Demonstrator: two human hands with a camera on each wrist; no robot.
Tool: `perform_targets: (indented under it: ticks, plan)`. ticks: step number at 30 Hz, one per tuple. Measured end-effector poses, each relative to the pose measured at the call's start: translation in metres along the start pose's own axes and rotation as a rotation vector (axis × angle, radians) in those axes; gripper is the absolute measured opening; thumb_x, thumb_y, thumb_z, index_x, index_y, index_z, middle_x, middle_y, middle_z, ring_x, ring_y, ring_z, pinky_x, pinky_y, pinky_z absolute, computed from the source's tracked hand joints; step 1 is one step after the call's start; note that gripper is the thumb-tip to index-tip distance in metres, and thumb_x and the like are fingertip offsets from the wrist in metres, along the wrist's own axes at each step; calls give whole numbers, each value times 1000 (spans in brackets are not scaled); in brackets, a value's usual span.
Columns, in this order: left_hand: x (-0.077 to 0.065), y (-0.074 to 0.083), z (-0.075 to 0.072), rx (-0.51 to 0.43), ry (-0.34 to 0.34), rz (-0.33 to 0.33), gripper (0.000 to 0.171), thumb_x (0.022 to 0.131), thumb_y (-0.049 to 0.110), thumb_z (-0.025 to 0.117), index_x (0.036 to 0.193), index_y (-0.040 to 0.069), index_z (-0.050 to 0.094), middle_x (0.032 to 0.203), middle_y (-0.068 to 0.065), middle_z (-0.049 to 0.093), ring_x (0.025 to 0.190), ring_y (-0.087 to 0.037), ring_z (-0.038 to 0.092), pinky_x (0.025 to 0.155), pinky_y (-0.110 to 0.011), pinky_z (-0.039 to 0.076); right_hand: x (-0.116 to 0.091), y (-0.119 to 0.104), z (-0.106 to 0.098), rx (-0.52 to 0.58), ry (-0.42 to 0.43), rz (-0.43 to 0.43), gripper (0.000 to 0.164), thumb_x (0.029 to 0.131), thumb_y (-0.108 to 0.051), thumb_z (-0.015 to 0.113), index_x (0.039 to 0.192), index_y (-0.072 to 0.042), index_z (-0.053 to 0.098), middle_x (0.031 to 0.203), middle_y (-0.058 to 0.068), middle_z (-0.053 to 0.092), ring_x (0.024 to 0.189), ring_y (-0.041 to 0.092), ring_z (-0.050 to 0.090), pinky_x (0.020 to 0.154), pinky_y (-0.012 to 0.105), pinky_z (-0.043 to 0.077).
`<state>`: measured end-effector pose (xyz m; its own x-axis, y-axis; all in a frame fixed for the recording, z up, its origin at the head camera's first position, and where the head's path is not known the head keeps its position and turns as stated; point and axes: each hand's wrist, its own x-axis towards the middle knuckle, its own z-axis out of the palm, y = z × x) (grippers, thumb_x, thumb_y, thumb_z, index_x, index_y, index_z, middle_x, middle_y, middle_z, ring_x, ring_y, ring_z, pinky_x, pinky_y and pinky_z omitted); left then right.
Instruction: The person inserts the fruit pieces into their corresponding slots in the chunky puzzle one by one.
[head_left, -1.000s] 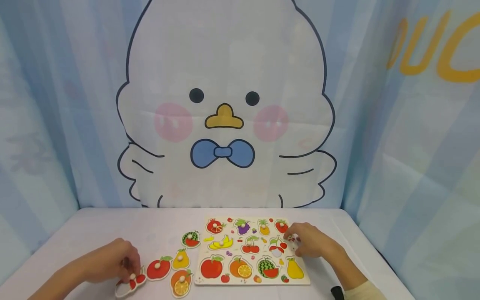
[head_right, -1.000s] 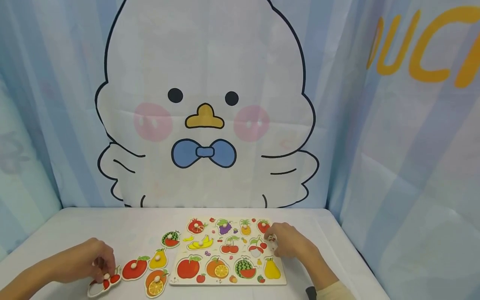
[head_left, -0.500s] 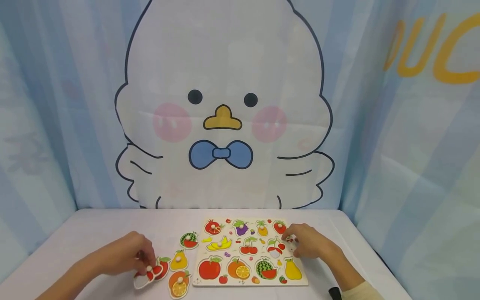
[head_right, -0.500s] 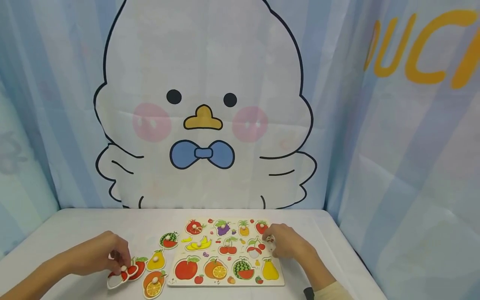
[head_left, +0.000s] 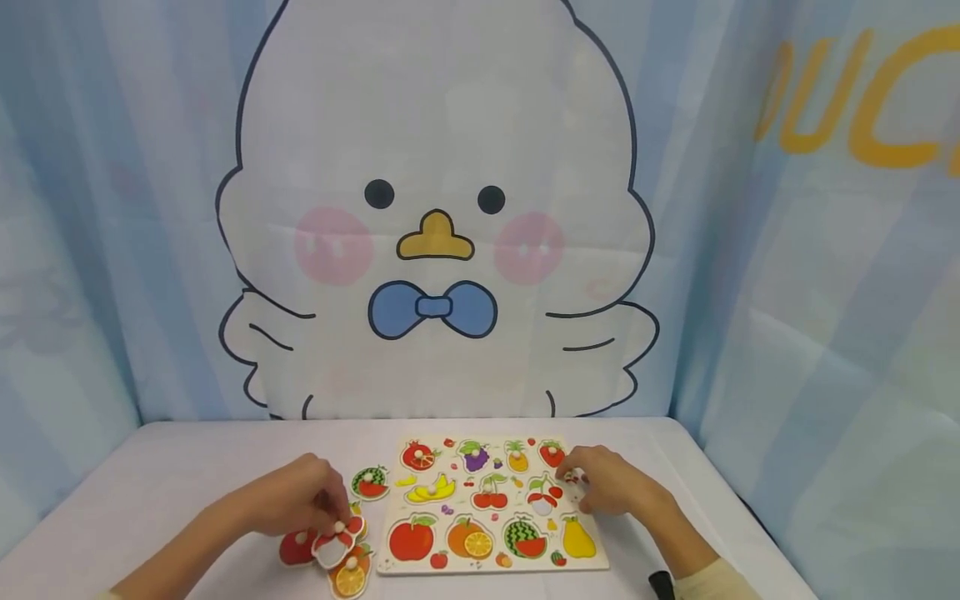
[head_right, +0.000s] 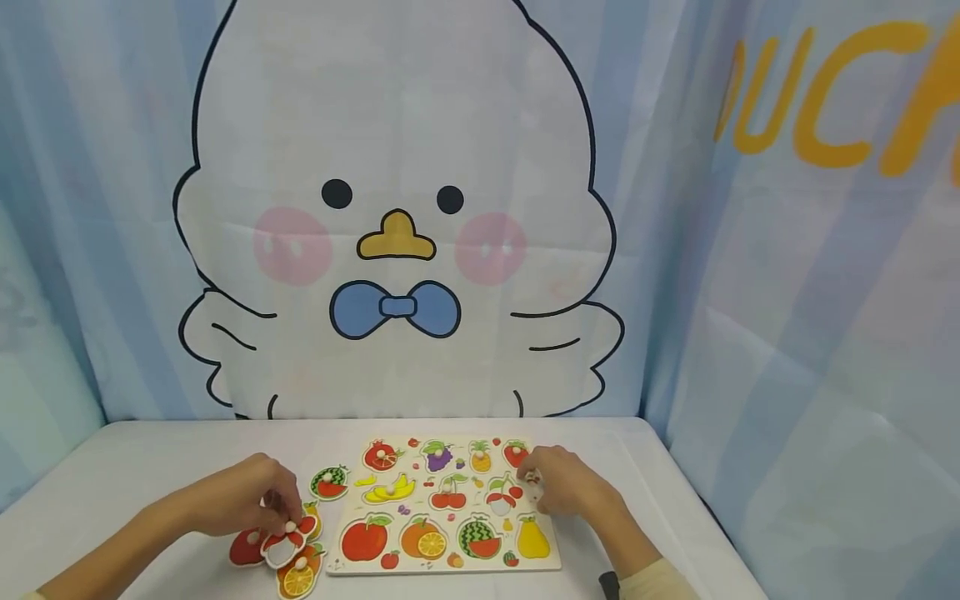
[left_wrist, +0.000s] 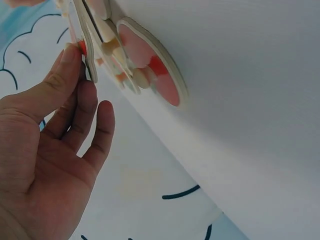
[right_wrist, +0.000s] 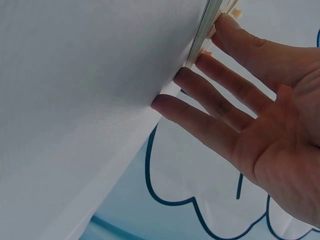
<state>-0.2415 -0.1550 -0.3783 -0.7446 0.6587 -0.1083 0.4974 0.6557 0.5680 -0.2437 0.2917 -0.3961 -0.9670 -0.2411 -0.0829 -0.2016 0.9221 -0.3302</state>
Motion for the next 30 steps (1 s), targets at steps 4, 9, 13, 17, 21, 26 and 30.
perform_targets:
  ticks: [4,9,13,17,21,26,30]
  plan:
    - [10,4,1,-4,-4,21,17,79,7,76,84,23,75,77,14,66,67,-8,59,64,-21,53,1,-2,-1,-1,-2,-2,39,70,-6,83,103,-23,69,112,-1,62,96,21,52,92,51,47]
    - [22,9,3,-10,-9,54,17,79,7,76,83,23,75,77,13,66,68,-7,59,65,-20,52,2,-1,-1,-21,-6,-12,39,71,-8,83,104,-22,69,113,-1,62,95,20,53,92,50,47]
    - [32,12,5,-8,-15,81,17,80,7,75,83,23,74,77,13,66,68,-7,59,65,-21,52,3,-1,0,-27,-5,-12,39,71,-9,83,105,-22,69,112,-2,62,94,19,52,93,50,46]
    - [43,16,7,-15,-23,110,15,80,8,76,84,23,74,78,14,67,68,-7,59,65,-21,53,4,-1,1,-23,-5,-12,40,71,-8,83,105,-22,69,111,-2,63,93,18,52,92,49,47]
    - [56,22,8,-13,-27,130,14,80,9,76,84,23,75,78,14,67,67,-7,59,65,-21,53,5,-1,1,-16,-9,-1,40,71,-8,83,106,-22,69,111,-3,63,91,18,53,91,49,48]
    - [77,34,11,8,-38,155,14,80,8,77,83,22,75,78,13,67,67,-6,58,65,-20,52,4,0,1,-20,-11,0,39,71,-8,83,105,-22,69,110,-2,63,90,18,53,90,48,48]
    - [95,46,16,21,-56,164,13,80,9,76,83,22,75,78,13,67,67,-6,59,66,-19,52,4,0,0,-26,-13,-8,38,71,-8,83,105,-22,70,111,-2,62,90,18,53,90,48,48]
